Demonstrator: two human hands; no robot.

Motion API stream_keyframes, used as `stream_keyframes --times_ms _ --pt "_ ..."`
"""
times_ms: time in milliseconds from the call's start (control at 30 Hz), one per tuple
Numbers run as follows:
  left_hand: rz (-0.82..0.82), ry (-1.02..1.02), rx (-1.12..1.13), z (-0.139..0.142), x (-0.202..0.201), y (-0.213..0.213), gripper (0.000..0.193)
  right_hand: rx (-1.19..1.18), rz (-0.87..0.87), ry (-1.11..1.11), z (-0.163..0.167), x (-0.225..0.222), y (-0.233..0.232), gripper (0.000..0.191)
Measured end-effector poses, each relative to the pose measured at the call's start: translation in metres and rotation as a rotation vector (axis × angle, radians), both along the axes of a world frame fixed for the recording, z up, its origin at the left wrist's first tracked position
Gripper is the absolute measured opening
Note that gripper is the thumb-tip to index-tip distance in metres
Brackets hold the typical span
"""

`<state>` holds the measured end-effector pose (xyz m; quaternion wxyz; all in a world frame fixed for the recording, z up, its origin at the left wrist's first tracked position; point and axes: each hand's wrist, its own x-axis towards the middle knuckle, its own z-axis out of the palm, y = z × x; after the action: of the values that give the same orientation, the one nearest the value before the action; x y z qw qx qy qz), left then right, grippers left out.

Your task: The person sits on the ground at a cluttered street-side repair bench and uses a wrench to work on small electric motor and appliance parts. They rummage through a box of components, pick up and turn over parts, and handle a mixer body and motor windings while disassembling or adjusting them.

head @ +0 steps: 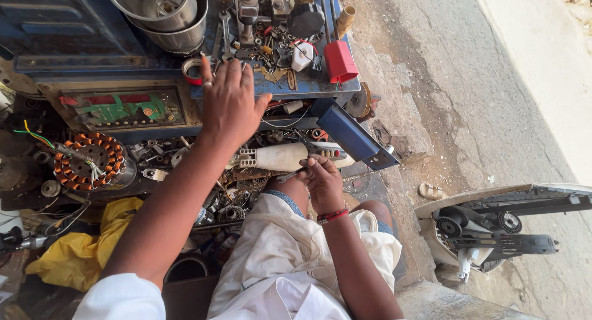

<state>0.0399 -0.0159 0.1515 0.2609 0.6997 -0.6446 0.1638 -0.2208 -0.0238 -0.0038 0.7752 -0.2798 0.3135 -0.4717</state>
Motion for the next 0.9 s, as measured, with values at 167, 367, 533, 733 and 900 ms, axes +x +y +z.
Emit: stream_keyframes --times_ms 167,367,533,733,900 --pt "-0.293 0.453 0.019 -0.032 -0.039 0.066 0.034 0.022 0.09 -0.092 0.014 0.004 0.01 0.014" --pt "-0.368 1.312 0.44 -0.097 -0.064 0.132 0.027 0.092 0.26 -0.184 0.036 0.026 0.025 0.012" --pt "-0.302 1.58 0.265 -0.14 -0.058 0.149 0.024 -0.036 0.326 0.091 0.044 0.054 0.035 0.025" --pt "-0.337 1.798 0.123 -0.17 -0.055 0.158 0.023 -0.508 0.496 0.367 0.032 0.066 0.059 0.017" --pt "-0.278 1.862 0.105 -0.167 -0.057 0.159 0.022 -0.322 0.513 0.347 0.014 0.079 0.063 0.018"
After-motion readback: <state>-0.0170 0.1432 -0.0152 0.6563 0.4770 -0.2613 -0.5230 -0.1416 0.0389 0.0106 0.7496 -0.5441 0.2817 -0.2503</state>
